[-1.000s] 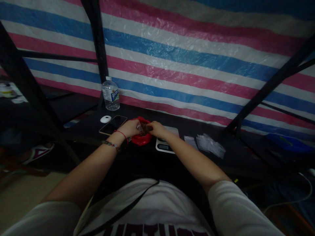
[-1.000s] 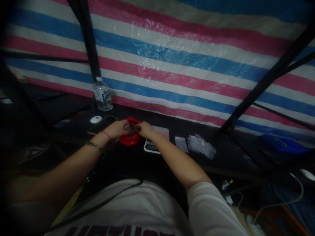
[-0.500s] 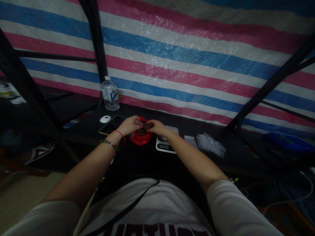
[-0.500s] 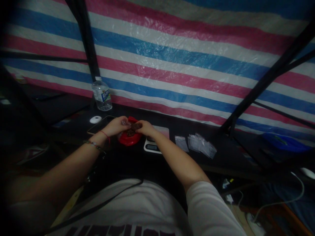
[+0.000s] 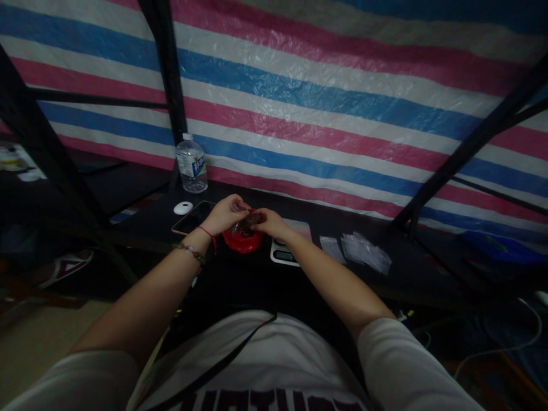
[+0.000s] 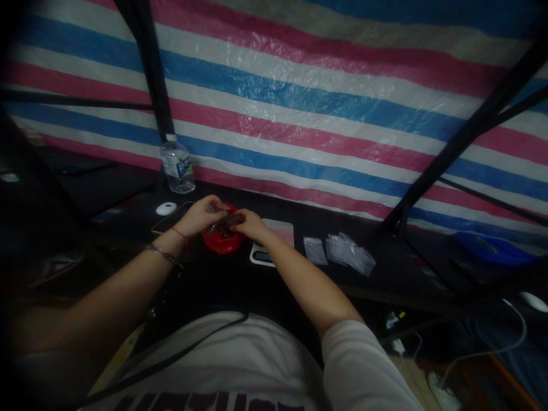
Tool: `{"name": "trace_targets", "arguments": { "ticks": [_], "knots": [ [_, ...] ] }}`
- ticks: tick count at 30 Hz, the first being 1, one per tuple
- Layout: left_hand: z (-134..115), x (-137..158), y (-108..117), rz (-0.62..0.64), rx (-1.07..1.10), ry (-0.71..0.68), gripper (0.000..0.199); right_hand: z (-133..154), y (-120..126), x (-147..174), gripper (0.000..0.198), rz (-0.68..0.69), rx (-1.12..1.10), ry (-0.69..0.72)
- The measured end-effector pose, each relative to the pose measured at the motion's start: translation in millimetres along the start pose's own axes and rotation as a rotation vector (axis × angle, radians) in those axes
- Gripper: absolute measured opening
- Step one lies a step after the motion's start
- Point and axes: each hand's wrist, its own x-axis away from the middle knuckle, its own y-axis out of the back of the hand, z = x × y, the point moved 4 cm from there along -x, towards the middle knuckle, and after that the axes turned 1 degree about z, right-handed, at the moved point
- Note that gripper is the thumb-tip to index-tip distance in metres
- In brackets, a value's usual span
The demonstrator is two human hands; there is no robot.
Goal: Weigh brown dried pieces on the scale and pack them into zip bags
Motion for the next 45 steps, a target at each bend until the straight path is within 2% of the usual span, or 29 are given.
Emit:
{"name": "trace_targets", "arguments": {
  "ticks": [4,9,18,22,25,30,35,40,45],
  "knots": [
    [2,-1,-2,0.025,0.018,-0.02,0.024,2,-7,-2,0.038,0.034,0.004,0.011],
    [5,-1,-2,0.051,0.037,-0.017,0.024,7,-12,-1,0.039,0.008,-0.028,0.009],
    [10,-5,-2,0.009,0.173,-0.053,0.028,5,0,1,0.042,-0.036,-0.007,0.003],
    [3,-2,-6,0.051,0.101,-0.058,0.026,9,-3,1,0.041,-0.025,-0.006,-0.015],
    [1,-2,-4,0.019,0.099,-0.065,0.026,13,-1,2,0.038,-0.053,0.018,-0.002],
    [13,-8,8,-0.143,0.108,-0.045,0.028,18,25,14,0.037,-0.129,0.148,0.003],
    [29,-12,17,-0.217,-0.014,0.02,0.03,9,65,49,0.038,-0.111,0.328,-0.043],
    [37,-13,12,-0.148,-0.159,0.04,0.029,-18,98,85,0.031,-0.152,0.433,-0.096],
    [38,-10,3,-0.06,-0.333,0.049,0.029,-32,108,94,0.029,-0.321,0.547,-0.085]
  ]
}}
